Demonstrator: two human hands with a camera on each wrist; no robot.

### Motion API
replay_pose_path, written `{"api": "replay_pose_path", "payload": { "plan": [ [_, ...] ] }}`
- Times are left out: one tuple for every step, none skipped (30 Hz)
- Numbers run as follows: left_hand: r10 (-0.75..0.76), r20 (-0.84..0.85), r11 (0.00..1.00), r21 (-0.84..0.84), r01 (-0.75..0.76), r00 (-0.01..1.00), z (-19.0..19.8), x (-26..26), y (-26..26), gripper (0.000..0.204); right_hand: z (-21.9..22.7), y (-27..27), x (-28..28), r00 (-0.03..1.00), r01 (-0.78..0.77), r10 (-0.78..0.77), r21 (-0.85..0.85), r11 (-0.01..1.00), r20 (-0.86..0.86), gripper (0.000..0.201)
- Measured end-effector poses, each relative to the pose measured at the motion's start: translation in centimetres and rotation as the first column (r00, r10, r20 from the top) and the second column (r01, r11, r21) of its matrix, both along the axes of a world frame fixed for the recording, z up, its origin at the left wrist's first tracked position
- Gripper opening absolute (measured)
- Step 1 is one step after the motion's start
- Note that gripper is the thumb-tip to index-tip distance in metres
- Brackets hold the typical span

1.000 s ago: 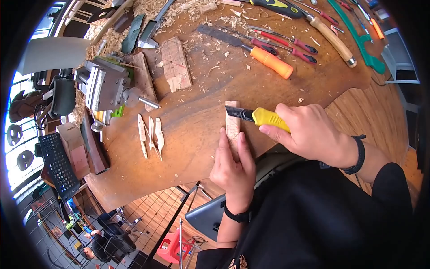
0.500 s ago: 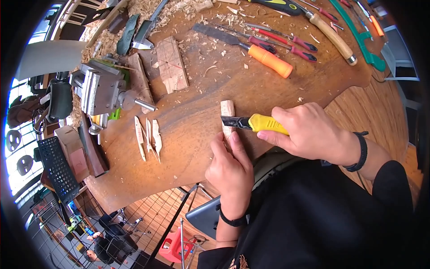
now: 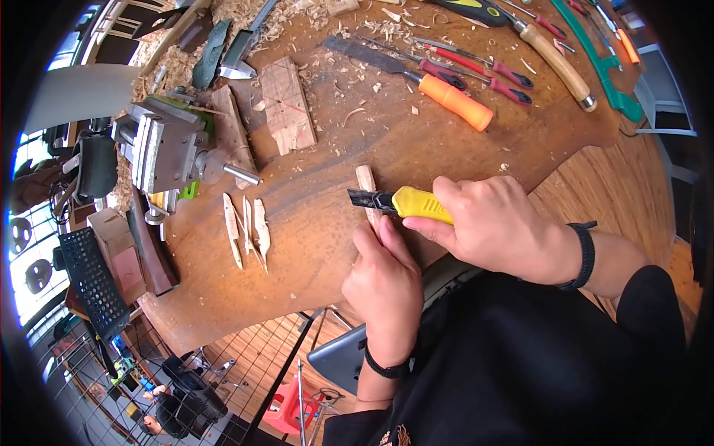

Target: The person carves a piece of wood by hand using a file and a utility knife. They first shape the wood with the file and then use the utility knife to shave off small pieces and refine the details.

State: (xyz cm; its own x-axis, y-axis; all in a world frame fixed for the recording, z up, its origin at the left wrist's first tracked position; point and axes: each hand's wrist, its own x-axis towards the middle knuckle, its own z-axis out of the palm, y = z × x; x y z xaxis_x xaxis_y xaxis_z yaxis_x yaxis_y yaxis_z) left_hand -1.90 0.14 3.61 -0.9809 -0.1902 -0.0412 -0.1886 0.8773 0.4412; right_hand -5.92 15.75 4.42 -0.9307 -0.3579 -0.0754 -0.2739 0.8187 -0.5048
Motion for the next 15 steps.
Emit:
{"api": "replay_pose_path", "payload": {
  "plan": [
    [0.005, 0.011, 1.000, -0.010, -0.005, 1.000, 0.0, -0.1, 0.0, 0.026, 0.0, -0.2, 0.1, 1.000, 0.015, -0.015, -0.004, 1.000, -0.002, 0.054],
    [0.009, 0.022, 1.000, -0.021, -0.008, 1.000, 0.1, -0.1, 0.0, 0.026, -0.1, -0.4, 0.2, 1.000, 0.031, -0.031, -0.009, 0.999, -0.003, 0.054],
    [0.008, 0.014, 1.000, -0.024, -0.007, 1.000, -0.1, 0.0, 0.0, 0.026, -0.2, -0.6, 0.3, 0.999, 0.032, -0.032, -0.012, 0.999, -0.011, 0.054],
    [-0.020, -0.026, 0.999, -0.043, 0.019, 0.999, -0.4, 0.0, -0.2, 0.026, -0.3, -0.7, 0.4, 0.999, 0.043, -0.043, -0.019, 0.999, -0.012, 0.055],
    [-0.048, -0.066, 0.997, -0.062, 0.044, 0.997, -0.6, 0.0, -0.3, 0.026, -0.3, -0.7, 0.4, 0.999, 0.052, -0.053, -0.026, 0.998, -0.013, 0.055],
    [-0.048, -0.075, 0.997, -0.065, 0.043, 0.996, -0.7, 0.0, -0.3, 0.026, -0.1, -0.6, 0.3, 0.998, 0.052, -0.053, -0.030, 0.998, -0.023, 0.055],
    [-0.060, -0.082, 0.996, -0.074, 0.054, 0.995, -0.8, 0.0, -0.4, 0.026, 0.2, -0.3, 0.1, 0.999, 0.041, -0.040, -0.037, 0.998, 0.023, 0.055],
    [-0.072, -0.087, 0.994, -0.084, 0.065, 0.994, -0.7, 0.0, -0.5, 0.027, 0.4, 0.0, -0.1, 0.997, 0.031, -0.027, -0.047, 0.998, 0.072, 0.054],
    [-0.073, -0.093, 0.994, -0.088, 0.065, 0.993, -0.6, -0.1, -0.7, 0.027, 0.7, 0.3, -0.4, 0.997, 0.031, -0.027, -0.051, 0.998, 0.065, 0.054],
    [-0.081, -0.079, 0.996, -0.032, 0.079, 0.994, -0.4, -0.2, -1.0, 0.028, 0.9, 0.8, -0.7, 0.991, 0.029, -0.015, -0.104, 0.994, 0.135, 0.055],
    [-0.089, -0.062, 0.996, 0.026, 0.091, 0.994, -0.3, -0.2, -1.3, 0.029, 1.1, 1.2, -1.0, 0.979, 0.031, 0.002, -0.154, 0.988, 0.205, 0.057],
    [-0.088, -0.063, 0.996, 0.026, 0.089, 0.994, -0.2, -0.1, -1.5, 0.029, 1.2, 1.5, -1.1, 0.970, 0.031, 0.012, -0.174, 0.984, 0.242, 0.058],
    [-0.071, -0.042, 0.993, 0.096, 0.075, 0.997, 0.0, 0.0, -1.6, 0.030, 1.2, 1.7, -1.2, 0.970, 0.028, 0.015, -0.173, 0.985, 0.241, 0.058],
    [-0.056, -0.021, 0.984, 0.166, 0.058, 0.998, 0.1, 0.0, -1.6, 0.030, 1.3, 1.8, -1.2, 0.966, 0.033, 0.025, -0.217, 0.976, 0.258, 0.058],
    [-0.052, -0.024, 0.984, 0.168, 0.055, 0.998, 0.2, 0.1, -1.5, 0.030, 1.4, 1.8, -1.3, 0.961, 0.038, 0.036, -0.260, 0.965, 0.275, 0.057]
  ]
}}
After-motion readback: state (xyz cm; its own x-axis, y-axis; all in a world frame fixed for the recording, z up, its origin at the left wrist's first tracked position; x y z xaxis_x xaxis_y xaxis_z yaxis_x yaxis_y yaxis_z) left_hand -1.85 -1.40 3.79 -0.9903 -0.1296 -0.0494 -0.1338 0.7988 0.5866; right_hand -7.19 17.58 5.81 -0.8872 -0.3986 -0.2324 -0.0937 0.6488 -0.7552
